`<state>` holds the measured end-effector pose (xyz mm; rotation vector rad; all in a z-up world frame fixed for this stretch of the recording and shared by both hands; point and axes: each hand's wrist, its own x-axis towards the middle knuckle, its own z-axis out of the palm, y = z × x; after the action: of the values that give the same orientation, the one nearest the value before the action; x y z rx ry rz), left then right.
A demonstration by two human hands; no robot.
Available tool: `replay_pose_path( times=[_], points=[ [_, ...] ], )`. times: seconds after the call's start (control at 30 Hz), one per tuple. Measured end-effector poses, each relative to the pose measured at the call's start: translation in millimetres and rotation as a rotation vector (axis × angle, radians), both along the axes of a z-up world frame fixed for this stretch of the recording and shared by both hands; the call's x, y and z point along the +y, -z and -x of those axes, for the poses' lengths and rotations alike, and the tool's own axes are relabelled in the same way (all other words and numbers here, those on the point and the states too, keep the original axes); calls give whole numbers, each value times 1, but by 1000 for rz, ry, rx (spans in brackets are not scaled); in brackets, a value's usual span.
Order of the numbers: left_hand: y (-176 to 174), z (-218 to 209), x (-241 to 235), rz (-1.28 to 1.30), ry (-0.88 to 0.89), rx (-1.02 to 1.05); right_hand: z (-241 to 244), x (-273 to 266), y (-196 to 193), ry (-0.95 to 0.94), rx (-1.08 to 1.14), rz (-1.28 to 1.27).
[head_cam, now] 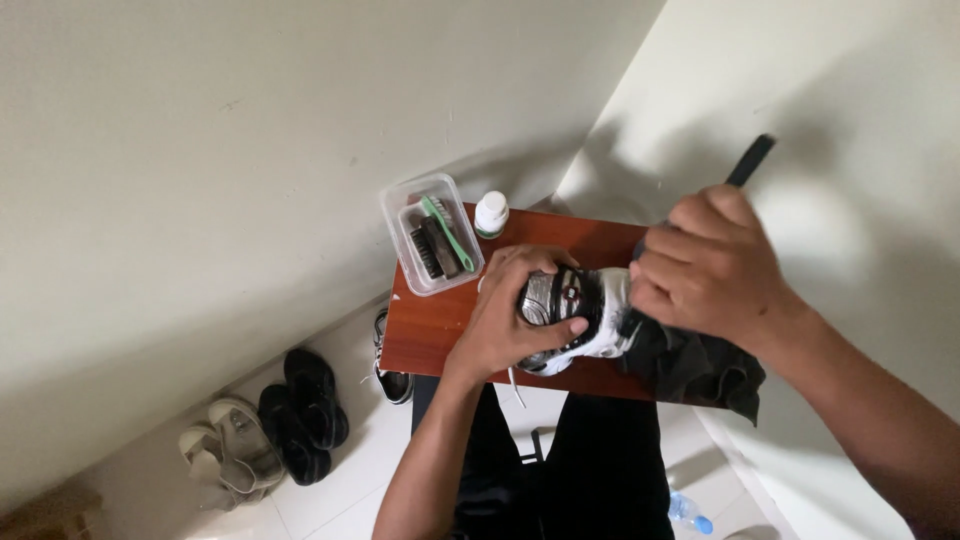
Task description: The person cleans a single sneaker using a cloth and a brush. They wipe the upper and sides with a cloth, then scrub the sole and interior with a brush, and finish by wiping the shoe again with the cloth.
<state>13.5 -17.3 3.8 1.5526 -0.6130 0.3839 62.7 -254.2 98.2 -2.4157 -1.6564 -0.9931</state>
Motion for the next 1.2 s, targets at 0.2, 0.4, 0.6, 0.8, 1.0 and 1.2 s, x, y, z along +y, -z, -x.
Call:
replay_pose_path(
  times=[0.2, 0.4, 0.6, 0.8, 1.0, 1.2],
  points=[
    [-3, 11, 1, 6, 91, -13, -21, -12, 45, 115, 304, -112],
    [-7, 16, 3, 48, 117, -89, 6, 3, 69, -55, 462, -116],
    [11, 24, 14, 78, 143, -125, 10, 12, 62, -126, 687, -193],
    [5, 24, 17, 87, 156, -161, -13, 12, 60, -19, 558, -220],
    [7, 28, 18, 72, 179, -142, -1, 18, 68, -94, 658, -212],
    [15, 29, 18, 119, 135, -131, 24, 20, 50, -77, 499, -131]
  ],
)
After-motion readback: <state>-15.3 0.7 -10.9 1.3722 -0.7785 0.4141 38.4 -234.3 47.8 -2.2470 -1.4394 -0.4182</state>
